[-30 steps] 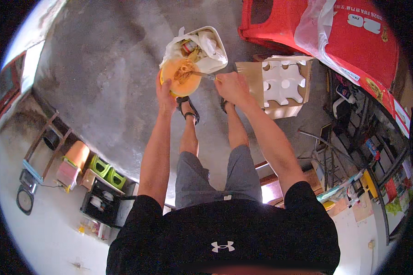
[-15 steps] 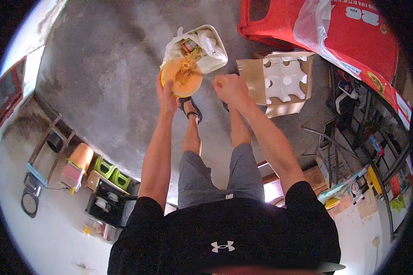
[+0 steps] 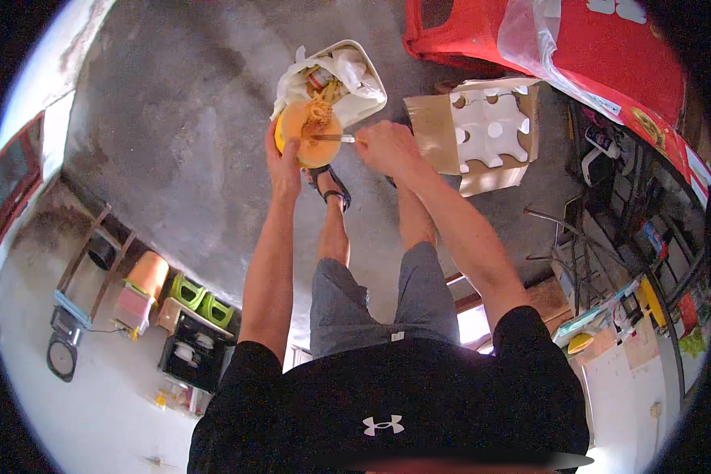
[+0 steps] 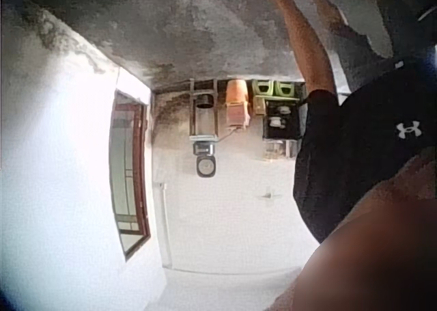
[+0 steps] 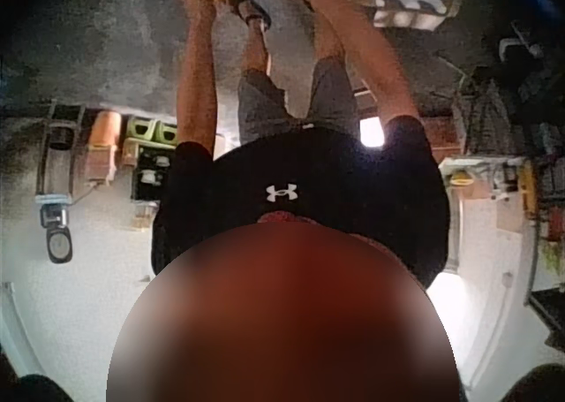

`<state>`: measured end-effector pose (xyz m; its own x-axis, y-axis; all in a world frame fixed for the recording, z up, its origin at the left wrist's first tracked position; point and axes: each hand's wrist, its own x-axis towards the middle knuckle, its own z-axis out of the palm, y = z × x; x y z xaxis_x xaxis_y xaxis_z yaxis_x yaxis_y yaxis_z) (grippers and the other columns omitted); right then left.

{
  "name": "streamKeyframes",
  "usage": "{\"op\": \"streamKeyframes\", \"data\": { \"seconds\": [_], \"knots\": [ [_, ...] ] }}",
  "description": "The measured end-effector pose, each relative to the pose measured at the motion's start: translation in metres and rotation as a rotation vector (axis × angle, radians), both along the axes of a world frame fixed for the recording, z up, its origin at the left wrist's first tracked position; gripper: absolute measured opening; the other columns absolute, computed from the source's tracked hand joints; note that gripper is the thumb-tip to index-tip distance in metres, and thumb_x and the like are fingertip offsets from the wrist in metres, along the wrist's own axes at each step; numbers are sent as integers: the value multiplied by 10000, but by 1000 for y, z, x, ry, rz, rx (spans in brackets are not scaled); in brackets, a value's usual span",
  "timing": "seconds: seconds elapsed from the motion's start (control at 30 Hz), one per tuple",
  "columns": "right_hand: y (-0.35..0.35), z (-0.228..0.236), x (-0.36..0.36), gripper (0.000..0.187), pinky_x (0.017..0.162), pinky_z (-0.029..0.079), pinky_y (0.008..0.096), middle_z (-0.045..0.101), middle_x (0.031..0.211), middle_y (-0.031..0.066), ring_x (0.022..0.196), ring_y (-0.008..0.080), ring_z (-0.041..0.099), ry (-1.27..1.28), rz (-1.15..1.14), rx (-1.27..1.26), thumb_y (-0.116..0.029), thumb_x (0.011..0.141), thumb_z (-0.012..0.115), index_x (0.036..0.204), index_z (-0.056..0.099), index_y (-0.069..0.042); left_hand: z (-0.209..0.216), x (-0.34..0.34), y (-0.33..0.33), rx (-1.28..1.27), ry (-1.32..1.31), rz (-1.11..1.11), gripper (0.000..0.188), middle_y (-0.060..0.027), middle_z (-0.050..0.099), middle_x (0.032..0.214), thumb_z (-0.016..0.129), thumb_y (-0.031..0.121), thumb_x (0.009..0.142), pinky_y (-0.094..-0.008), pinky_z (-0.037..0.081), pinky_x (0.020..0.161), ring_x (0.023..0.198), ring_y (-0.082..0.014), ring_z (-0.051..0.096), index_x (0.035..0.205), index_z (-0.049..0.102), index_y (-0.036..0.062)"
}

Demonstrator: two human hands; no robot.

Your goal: Peeling and removing seeds from a melon, wrapping it in plastic wrap, and storing it in the refrigerator.

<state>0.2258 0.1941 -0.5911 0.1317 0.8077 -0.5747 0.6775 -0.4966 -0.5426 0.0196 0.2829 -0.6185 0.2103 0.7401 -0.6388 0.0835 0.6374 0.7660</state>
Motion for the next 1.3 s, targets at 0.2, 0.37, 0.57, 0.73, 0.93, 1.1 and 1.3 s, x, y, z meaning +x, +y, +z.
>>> {"op": "streamKeyframes", "data": {
  "seconds": [0.2, 0.37, 0.57, 0.73, 0.93, 1.1, 1.3],
  "knots": [
    [2, -28, 13, 220, 687, 534, 515, 658, 770, 219, 736, 376, 669, -115, -102, -58, -256, 807, 565, 827, 694, -78, 8, 18, -1, 47, 71, -114, 621, -140, 461, 1317, 557, 59, 841, -343, 415, 996, 1190, -241, 485, 1408, 306, 25],
    [10, 6, 0, 223, 680, 545, 496, 665, 773, 208, 740, 370, 675, -81, 68, -73, -233, 802, 557, 776, 691, -56, 8, 12, 6, 48, 138, -91, 637, -142, 468, 1303, 586, 77, 821, -342, 424, 982, 1172, -238, 496, 1399, 324, 24],
    [15, -21, 19, 242, 673, 545, 487, 666, 786, 209, 759, 376, 670, -168, 95, -22, -253, 816, 565, 790, 687, -45, 2, 13, 1, 59, 154, -167, 651, -145, 472, 1292, 601, 92, 807, -344, 439, 966, 1159, -239, 504, 1394, 328, 24],
    [-3, -16, 11, 232, 703, 546, 486, 679, 825, 175, 806, 367, 674, -136, 1, -56, -219, 816, 535, 824, 701, -57, 5, 15, 4, -95, 24, 64, 656, -137, 462, 1293, 585, 86, 808, -374, 474, 933, 1148, -254, 511, 1402, 310, 48],
    [-11, -4, -4, 234, 690, 524, 483, 666, 817, 160, 782, 360, 650, 49, -63, 76, -300, 842, 576, 837, 686, -94, 13, 15, 10, -161, 100, 26, 664, -127, 461, 1281, 594, 107, 817, -394, 522, 860, 1119, -263, 532, 1411, 298, 72],
    [-9, -36, 17, 227, 691, 515, 490, 660, 799, 163, 773, 369, 643, 2, -43, 83, -283, 840, 582, 819, 674, -77, 4, 12, 5, -136, 36, -60, 673, -127, 478, 1257, 593, 97, 799, -389, 557, 774, 1095, -265, 545, 1407, 305, 80],
    [-22, -39, 26, 268, 712, 527, 493, 662, 820, 194, 780, 382, 656, -74, -80, 52, -296, 849, 538, 832, 686, -73, 9, 11, 7, -116, 127, 2, 656, -130, 485, 1239, 596, 95, 794, -394, 558, 777, 1074, -262, 556, 1389, 320, 73]
  ]
}}
